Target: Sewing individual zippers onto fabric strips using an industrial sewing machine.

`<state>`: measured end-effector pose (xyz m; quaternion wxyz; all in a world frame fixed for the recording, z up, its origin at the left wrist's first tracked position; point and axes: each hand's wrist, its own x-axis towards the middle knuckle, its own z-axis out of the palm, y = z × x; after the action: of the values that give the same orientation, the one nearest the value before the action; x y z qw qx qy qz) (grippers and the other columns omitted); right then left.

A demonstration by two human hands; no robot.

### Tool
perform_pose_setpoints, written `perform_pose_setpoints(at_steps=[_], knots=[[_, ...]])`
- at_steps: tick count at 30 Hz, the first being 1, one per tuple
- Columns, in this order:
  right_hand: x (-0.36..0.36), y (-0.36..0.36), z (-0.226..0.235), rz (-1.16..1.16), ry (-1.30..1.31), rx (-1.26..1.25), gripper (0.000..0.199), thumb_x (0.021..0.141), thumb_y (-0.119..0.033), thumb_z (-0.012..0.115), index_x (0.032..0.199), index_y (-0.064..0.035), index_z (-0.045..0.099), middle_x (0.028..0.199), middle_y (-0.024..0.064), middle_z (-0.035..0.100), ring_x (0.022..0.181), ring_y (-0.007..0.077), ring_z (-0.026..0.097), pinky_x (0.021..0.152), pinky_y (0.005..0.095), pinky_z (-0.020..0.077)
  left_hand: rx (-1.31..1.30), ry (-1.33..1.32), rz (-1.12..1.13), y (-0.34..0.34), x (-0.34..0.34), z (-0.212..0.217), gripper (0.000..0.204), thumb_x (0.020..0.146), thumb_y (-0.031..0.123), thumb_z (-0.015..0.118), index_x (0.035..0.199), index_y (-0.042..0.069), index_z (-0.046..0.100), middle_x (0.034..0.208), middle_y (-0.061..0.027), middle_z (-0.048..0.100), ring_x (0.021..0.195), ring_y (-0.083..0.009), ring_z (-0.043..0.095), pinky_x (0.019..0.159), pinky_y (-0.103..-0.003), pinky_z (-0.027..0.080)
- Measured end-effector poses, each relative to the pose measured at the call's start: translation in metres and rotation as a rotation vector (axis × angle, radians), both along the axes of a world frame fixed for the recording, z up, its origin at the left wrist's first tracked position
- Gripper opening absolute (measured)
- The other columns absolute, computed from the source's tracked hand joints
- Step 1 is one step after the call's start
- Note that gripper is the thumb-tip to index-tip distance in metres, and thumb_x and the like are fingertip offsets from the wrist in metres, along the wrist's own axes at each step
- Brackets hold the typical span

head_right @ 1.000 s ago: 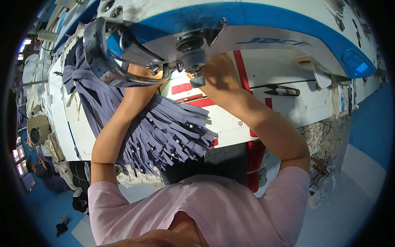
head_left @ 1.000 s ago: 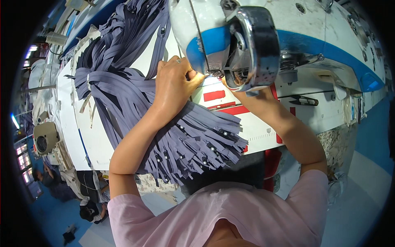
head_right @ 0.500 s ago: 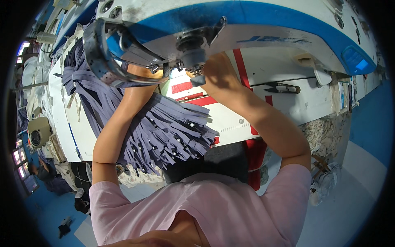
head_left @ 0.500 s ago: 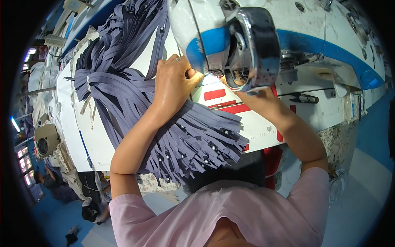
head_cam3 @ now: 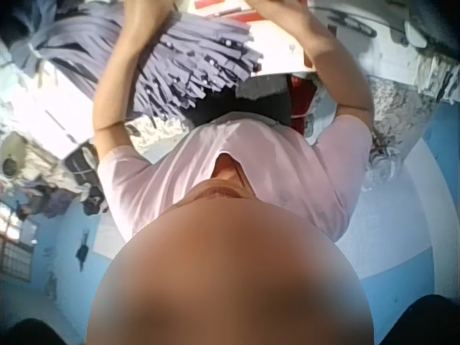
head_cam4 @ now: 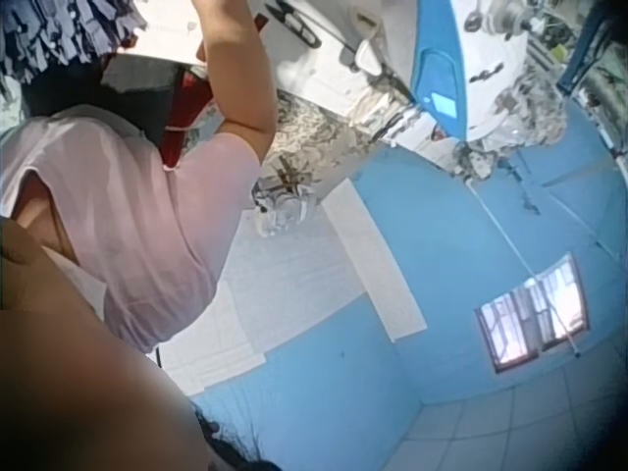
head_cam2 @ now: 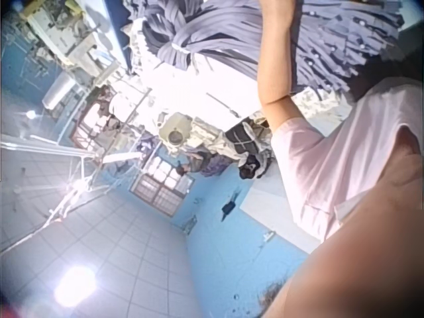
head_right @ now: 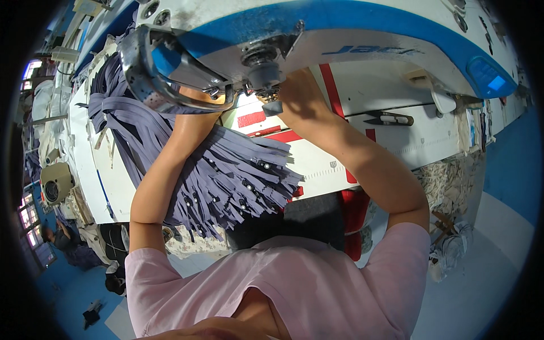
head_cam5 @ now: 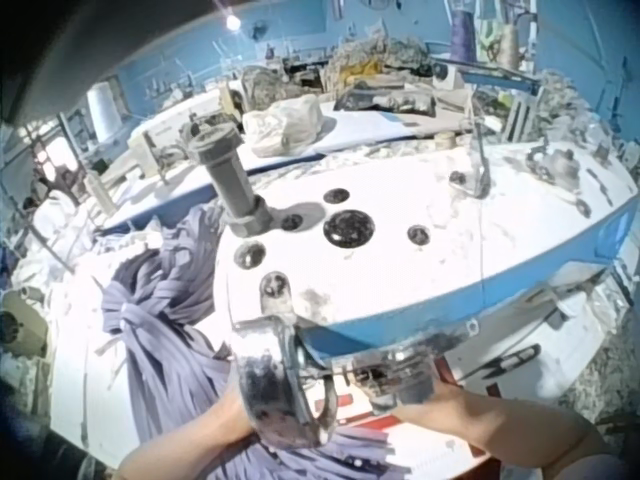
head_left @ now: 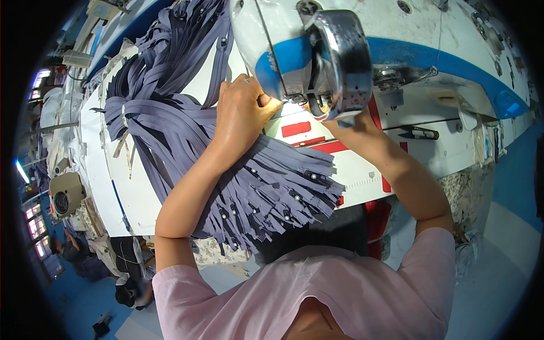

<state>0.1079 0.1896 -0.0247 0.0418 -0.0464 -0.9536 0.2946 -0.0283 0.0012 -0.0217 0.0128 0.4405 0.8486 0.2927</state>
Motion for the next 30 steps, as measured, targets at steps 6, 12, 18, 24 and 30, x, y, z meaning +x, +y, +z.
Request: perform_pose_setpoints(at_steps=[6,12,18,24,30], knots=[[0.008,0.0,-0.019,-0.026,0.224,-0.016,0.035,0.088,-0.013,0.073,0.119,-0.004,0.058,0.109,0.0152,0.063,0.101,0.0241,0.064,0.082,0.0358,0.0523,-0.014,0.021,-0.007,0.0,0.0,0.001,0.03,0.07,0.014,0.08,0.066,0.001,0.053,0.071,-0.0131,0.056,0.069,-0.0296,0.054,0.071,-0.039,0.039],[0.01,0.002,-0.019,0.006,0.458,0.103,0.039,0.083,-0.009,0.078,0.111,-0.0033,0.05,0.093,0.0118,0.056,0.085,0.0211,0.061,0.072,0.0317,0.0518,-0.01,-0.028,-0.008,0.003,0.003,0.008,0.028,0.069,0.012,0.078,0.065,0.002,0.053,0.065,-0.0118,0.055,0.069,-0.0282,0.054,0.07,-0.038,0.038],[0.006,0.006,-0.018,0.076,0.369,0.143,0.042,0.084,-0.009,0.077,0.115,-0.0025,0.05,0.096,0.0125,0.057,0.087,0.0214,0.061,0.074,0.0333,0.0532,-0.05,0.015,0.004,0.003,0.003,0.01,0.027,0.07,0.012,0.076,0.065,0.002,0.052,0.061,-0.0102,0.053,0.069,-0.0271,0.053,0.07,-0.038,0.038],[0.004,0.001,-0.007,0.011,0.035,-0.025,0.042,0.091,-0.013,0.07,0.129,-0.0026,0.055,0.123,0.0179,0.06,0.109,0.0252,0.062,0.089,0.0369,0.0523,-0.048,-0.019,0.023,0.004,0.006,0.017,0.027,0.07,0.013,0.076,0.065,0.002,0.052,0.061,-0.01,0.053,0.07,-0.027,0.054,0.07,-0.038,0.038],[0.009,0.004,-0.021,0.035,0.104,0.027,0.042,0.094,-0.021,0.067,0.132,-0.0059,0.056,0.129,0.0194,0.058,0.12,0.0274,0.056,0.102,0.0408,0.0454,-0.069,0.039,-0.012,0.003,0.006,0.015,0.029,0.071,0.014,0.078,0.066,0.002,0.052,0.061,-0.0103,0.054,0.072,-0.0276,0.054,0.071,-0.039,0.038]])
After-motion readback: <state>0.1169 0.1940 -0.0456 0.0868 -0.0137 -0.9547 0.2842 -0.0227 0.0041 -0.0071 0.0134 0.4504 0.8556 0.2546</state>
